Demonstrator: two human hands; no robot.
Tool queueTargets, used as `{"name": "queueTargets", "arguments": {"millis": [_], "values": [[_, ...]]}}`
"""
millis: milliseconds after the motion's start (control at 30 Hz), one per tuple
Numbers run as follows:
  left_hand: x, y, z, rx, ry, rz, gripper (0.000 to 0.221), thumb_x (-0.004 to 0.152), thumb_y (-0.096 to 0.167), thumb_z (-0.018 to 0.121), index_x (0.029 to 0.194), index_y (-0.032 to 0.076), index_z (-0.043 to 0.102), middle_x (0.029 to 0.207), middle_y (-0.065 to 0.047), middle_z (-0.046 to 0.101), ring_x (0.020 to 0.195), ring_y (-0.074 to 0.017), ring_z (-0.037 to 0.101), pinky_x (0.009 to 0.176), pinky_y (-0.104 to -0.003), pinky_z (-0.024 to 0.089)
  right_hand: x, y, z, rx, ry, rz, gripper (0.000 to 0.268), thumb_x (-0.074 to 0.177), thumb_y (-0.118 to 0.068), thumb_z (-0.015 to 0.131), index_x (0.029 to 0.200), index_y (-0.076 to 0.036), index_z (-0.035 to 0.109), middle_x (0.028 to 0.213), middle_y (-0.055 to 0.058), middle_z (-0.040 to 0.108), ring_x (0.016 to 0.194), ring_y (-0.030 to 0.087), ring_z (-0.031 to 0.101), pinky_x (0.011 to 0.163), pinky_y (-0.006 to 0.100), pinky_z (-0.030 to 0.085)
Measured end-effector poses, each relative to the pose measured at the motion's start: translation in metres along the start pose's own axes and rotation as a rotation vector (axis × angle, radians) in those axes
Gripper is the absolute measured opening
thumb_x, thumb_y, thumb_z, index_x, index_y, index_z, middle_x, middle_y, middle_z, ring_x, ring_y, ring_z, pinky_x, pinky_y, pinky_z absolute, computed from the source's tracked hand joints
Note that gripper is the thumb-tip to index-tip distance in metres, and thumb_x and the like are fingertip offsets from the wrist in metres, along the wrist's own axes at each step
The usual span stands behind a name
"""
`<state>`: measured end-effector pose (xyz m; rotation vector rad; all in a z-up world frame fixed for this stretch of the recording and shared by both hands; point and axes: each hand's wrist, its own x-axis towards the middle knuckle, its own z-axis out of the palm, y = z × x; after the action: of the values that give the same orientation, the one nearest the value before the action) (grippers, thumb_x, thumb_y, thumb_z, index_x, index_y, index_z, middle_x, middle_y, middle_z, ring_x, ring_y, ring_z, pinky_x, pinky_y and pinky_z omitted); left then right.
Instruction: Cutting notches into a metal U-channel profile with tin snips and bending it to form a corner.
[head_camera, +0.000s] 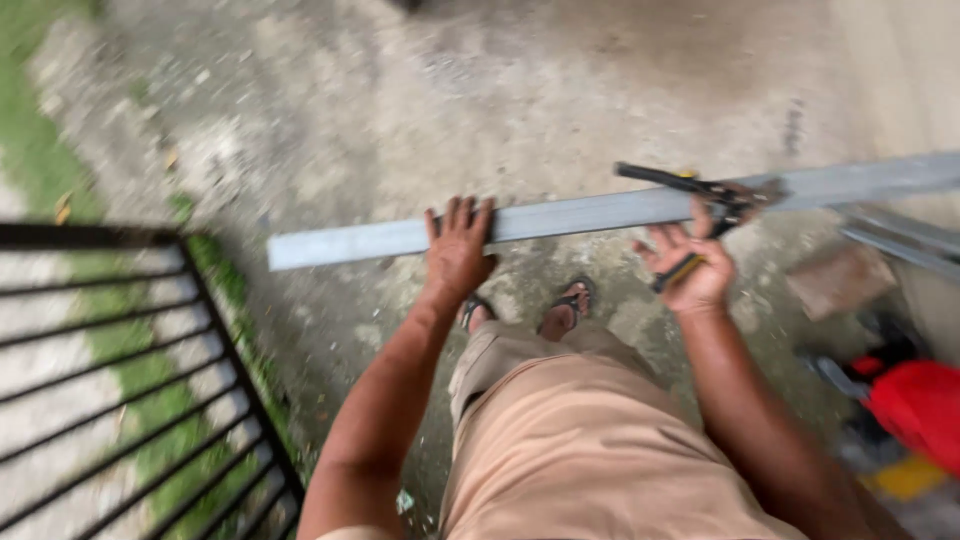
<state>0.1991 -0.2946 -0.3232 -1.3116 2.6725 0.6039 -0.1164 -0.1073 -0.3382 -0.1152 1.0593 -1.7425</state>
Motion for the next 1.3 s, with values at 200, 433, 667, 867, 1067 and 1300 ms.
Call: {"name": "queueTargets", "arguments": {"millis": [200,433,667,867,1067,1300], "values": [[0.025,-0.060,0.051,0.031,0.048,0.152,0.077,0.074,0.054,0.086,0.139,0.025,0.055,0.122,-0.004,0.068,0.122,-0.0281,0.064,0.111,-0.051,0.039,-0.007,0.016,0.014,0.136,0.058,-0.063,0.061,0.077,-0.018,0.054,0.133,-0.038,0.066,0.125,0.012,0.070,0.130,0.037,0.062,0.102,0.064,0.049],[0.027,-0.070,0.068,-0.003,0.385,0.236,0.072,0.065,0.067,0.082,0.122,0.027,0.064,0.098,-0.001,0.069,0.096,-0.0273,0.072,0.087,-0.044,0.057,-0.007,0.009,0.032,0.144,0.046,-0.086,0.070,0.076,-0.016,0.053,0.144,-0.033,0.058,0.125,0.010,0.070,0.127,0.036,0.062,0.100,0.059,0.049],[0.032,-0.025,0.053,0.011,0.510,0.193,0.075,0.064,0.070,0.082,0.124,0.029,0.065,0.099,0.002,0.067,0.097,-0.0220,0.070,0.086,-0.039,0.056,0.007,-0.040,0.038,0.096,0.002,-0.148,0.073,0.075,-0.019,0.057,0.147,-0.031,0.055,0.123,0.010,0.069,0.127,0.035,0.062,0.099,0.059,0.051],[0.053,0.030,0.032,-0.008,0.606,0.182,0.072,0.064,0.064,0.086,0.122,0.025,0.067,0.100,0.000,0.069,0.097,-0.0233,0.071,0.086,-0.039,0.056,0.035,-0.098,0.017,0.033,-0.088,-0.156,0.080,0.073,-0.020,0.056,0.152,-0.028,0.050,0.131,0.009,0.067,0.130,0.034,0.061,0.102,0.055,0.050],[0.082,0.098,0.021,0.047,0.652,0.136,0.072,0.063,0.064,0.086,0.122,0.027,0.066,0.100,0.003,0.068,0.097,-0.0210,0.071,0.085,-0.037,0.056,0.064,-0.160,-0.010,0.019,-0.148,-0.167,0.085,0.072,-0.021,0.058,0.156,-0.023,0.045,0.134,0.011,0.064,0.130,0.034,0.060,0.100,0.054,0.051],[0.095,0.152,0.003,0.048,0.639,0.098,0.073,0.062,0.063,0.088,0.121,0.027,0.068,0.100,0.002,0.070,0.098,-0.0223,0.071,0.088,-0.038,0.055,0.076,-0.215,-0.035,0.005,-0.227,-0.189,0.087,0.074,-0.021,0.057,0.160,-0.021,0.042,0.135,0.014,0.064,0.133,0.035,0.060,0.101,0.053,0.052]]}}
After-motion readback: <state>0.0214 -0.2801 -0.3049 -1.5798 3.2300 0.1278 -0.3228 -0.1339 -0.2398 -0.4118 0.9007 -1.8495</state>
